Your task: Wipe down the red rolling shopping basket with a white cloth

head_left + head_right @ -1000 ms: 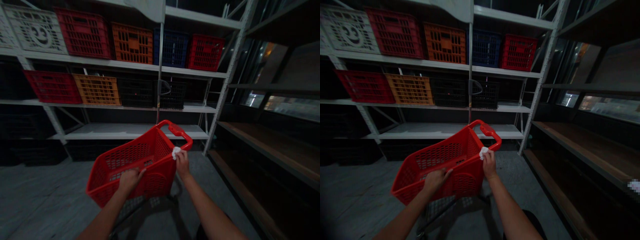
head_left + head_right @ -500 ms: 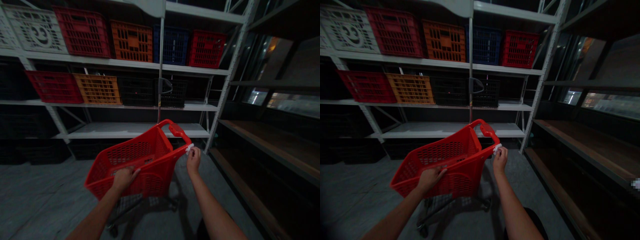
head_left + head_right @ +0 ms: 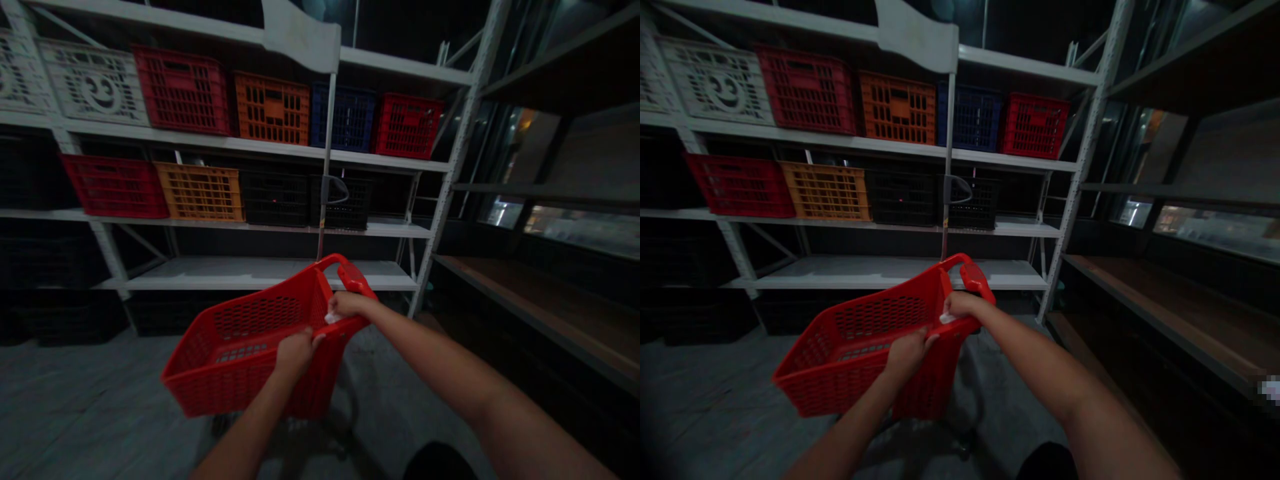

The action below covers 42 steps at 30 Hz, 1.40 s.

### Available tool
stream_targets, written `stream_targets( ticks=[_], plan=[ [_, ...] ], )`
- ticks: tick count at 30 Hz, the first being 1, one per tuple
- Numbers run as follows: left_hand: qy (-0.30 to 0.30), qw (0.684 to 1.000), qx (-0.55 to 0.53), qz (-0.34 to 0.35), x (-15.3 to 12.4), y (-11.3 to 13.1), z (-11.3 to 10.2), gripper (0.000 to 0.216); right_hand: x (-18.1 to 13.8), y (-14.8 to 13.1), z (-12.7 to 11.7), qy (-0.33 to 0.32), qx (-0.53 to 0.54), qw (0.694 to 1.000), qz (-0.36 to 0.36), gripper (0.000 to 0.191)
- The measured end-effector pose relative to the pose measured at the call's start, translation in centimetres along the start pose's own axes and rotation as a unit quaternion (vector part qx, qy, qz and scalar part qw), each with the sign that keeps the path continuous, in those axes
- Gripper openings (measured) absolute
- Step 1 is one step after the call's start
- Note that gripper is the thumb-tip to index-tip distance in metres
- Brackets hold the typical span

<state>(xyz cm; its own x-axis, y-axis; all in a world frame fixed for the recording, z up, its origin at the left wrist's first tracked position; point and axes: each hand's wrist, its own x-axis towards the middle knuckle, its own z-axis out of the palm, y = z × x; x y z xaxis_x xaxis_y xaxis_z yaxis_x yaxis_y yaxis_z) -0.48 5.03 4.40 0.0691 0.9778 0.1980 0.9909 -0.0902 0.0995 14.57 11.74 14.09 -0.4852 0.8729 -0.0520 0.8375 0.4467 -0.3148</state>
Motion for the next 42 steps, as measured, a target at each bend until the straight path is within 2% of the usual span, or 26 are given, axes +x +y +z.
stream_targets(
  ticks=[2,8,12,15,19,21,24,26,28,31,34,36,38,42],
  plan=[
    [0.003,1.0,0.003,-0.002,0.1,-0.4,0.2,0.063,0.4,-0.3,0.0,-0.017,0.009,1.0,-0.013,0.021],
    [-0.003,1.0,0.001,0.004,-0.3,-2.2,0.3,0.063,-0.8,1.6,-1.2,-0.054,-0.016,0.998,-0.022,0.024],
    [0.006,1.0,-0.002,0.01,-0.3,-2.6,0.2,0.063,-0.4,0.1,0.1,-0.036,-0.019,0.998,-0.051,0.015],
    [0.001,1.0,-0.002,0.016,-0.3,-2.9,0.0,0.062,-0.5,-1.0,0.8,-0.029,-0.017,0.996,-0.081,0.015],
    [0.003,1.0,0.001,0.017,-0.5,-3.9,-0.2,0.06,-2.9,0.6,-0.8,-0.029,-0.029,0.993,-0.112,0.016],
    [0.019,0.999,-0.003,0.027,-0.6,-4.7,-0.1,0.059,-5.0,2.1,-1.8,0.006,-0.037,0.989,-0.14,0.017],
    [0.048,0.997,-0.02,0.053,-0.8,-5.9,0.2,0.057,-8.0,3.8,-1.7,0.121,-0.02,0.973,-0.195,0.017],
    [0.067,0.995,-0.032,0.065,-0.8,-6.2,0.2,0.053,-9.1,4.1,-0.1,0.227,0.024,0.954,-0.197,0.017],
    [0.104,0.991,-0.041,0.073,-0.8,-5.7,0.0,0.048,-9.6,3.4,2.3,0.337,0.085,0.923,-0.164,0.017],
    [0.186,0.976,-0.065,0.091,-0.7,-3.3,-0.7,0.039,-9.8,1.4,6.1,0.447,0.153,0.873,-0.124,0.017],
    [0.237,0.957,-0.092,0.141,-0.4,-0.2,-1.4,0.035,-10.2,-0.4,8.2,0.458,0.171,0.86,-0.144,0.016],
    [0.256,0.951,-0.089,0.15,-0.2,1.3,-1.5,0.038,-10.1,-0.6,8.0,0.439,0.17,0.866,-0.169,0.016],
    [0.273,0.948,-0.084,0.14,-0.2,2.0,-1.3,0.04,-9.3,0.1,6.6,0.418,0.169,0.877,-0.167,0.016],
    [0.302,0.94,-0.083,0.133,-0.2,1.8,-0.7,0.038,-5.7,3.2,2.5,0.371,0.159,0.909,-0.106,0.012]
  ],
)
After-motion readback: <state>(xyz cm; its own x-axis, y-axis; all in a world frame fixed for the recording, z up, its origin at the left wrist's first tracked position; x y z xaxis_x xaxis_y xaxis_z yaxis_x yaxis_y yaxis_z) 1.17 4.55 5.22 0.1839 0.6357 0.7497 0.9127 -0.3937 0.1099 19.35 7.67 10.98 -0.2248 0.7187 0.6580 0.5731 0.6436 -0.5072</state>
